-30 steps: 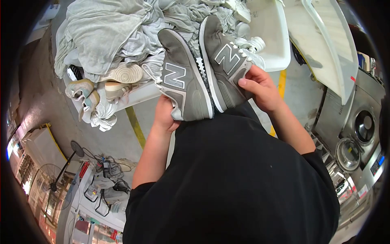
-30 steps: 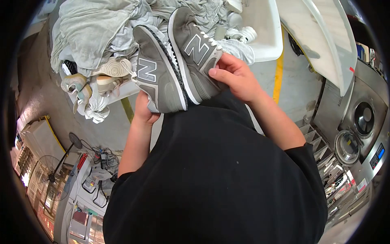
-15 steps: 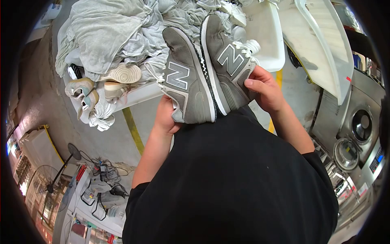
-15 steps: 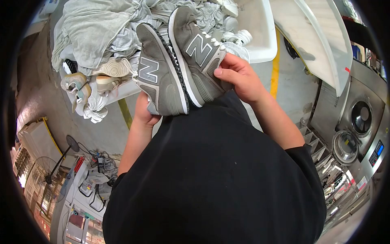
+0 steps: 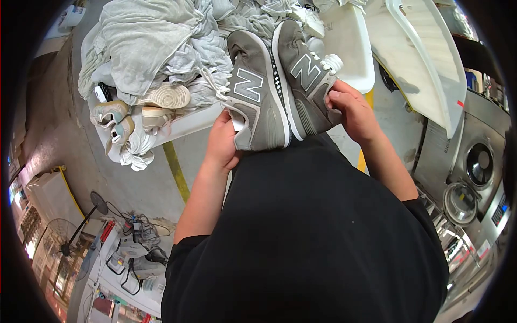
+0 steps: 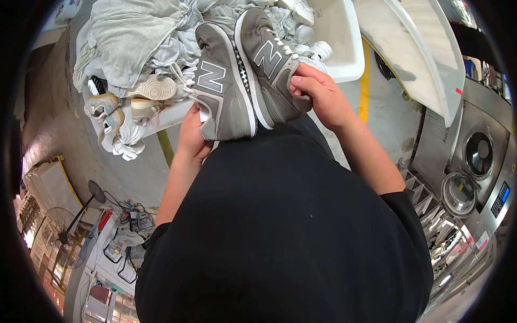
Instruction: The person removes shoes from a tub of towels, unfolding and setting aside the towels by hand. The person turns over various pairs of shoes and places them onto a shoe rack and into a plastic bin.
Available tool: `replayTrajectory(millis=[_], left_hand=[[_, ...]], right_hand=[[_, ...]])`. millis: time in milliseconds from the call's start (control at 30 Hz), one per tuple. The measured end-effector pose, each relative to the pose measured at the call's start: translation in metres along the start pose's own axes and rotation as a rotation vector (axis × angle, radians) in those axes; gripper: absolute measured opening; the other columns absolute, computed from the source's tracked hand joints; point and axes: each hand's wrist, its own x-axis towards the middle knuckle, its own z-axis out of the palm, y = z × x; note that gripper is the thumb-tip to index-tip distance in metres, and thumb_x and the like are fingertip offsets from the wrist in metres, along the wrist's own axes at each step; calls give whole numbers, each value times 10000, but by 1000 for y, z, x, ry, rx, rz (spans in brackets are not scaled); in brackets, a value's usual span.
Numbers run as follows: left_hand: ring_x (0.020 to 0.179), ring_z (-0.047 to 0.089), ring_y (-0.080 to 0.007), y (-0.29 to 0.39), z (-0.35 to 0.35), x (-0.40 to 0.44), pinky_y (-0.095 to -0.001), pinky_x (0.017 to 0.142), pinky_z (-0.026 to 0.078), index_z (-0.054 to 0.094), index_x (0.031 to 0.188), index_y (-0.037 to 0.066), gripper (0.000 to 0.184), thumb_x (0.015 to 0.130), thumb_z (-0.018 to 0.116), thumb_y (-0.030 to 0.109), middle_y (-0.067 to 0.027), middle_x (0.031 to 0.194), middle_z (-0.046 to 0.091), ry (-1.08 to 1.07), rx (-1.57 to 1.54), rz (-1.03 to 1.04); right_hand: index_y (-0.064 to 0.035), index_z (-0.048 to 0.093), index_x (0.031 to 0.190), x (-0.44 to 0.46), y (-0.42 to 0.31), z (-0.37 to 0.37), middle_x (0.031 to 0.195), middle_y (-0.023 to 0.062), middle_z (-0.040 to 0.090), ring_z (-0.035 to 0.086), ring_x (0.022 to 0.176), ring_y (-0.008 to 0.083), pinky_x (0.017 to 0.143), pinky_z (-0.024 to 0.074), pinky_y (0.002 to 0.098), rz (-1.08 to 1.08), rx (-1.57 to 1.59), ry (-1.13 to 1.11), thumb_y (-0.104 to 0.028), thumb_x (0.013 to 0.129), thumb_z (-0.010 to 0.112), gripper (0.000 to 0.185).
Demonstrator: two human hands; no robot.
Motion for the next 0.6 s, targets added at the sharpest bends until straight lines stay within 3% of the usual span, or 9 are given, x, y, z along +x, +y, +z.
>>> replayTrajectory(millis=[167,267,400,467,500,600], left_hand=[[1053,671,-188,4,5,-2,-326,909,544,561,1339,43,405,934,545,19,-91,1218,660,-6,73,22],[1084,651,-176,8,10,-5,-325,936,523,558,1341,36,397,944,538,25,-84,1233,649,-8,96,39],[1121,620,-157,13,7,-7,-322,964,498,549,1343,17,372,973,534,60,-79,1256,634,-81,185,61],[1078,649,-163,15,9,-10,-331,914,530,513,1384,29,395,1000,524,119,-83,1256,635,-162,220,40],[1057,663,-166,17,11,-12,-335,889,546,495,1405,35,409,1013,519,149,-85,1255,635,-203,237,29],[1066,657,-155,21,34,-29,-337,879,546,505,1390,29,382,1042,485,185,-76,1243,643,-167,202,27]], right_hand=[[-49,599,938,-2,-7,6,826,-47,493,428,793,57,735,360,228,-31,-84,5,-162,982,486,165],[-17,622,1069,-6,-21,20,836,-54,491,433,823,43,765,371,224,1,-72,39,-147,984,489,205],[-18,606,1173,-3,-19,33,839,-65,497,450,792,36,723,403,234,-93,-101,26,-138,965,576,243],[-32,598,1133,-1,-8,28,835,-65,501,460,761,42,689,418,245,-51,-195,-48,-153,946,639,226],[-43,572,1037,0,-4,33,821,-61,506,471,722,57,640,420,251,-60,-314,-8,-204,914,715,248],[-54,537,973,-9,-16,43,813,-50,504,472,727,61,645,417,246,-49,-478,18,-241,900,745,289]])
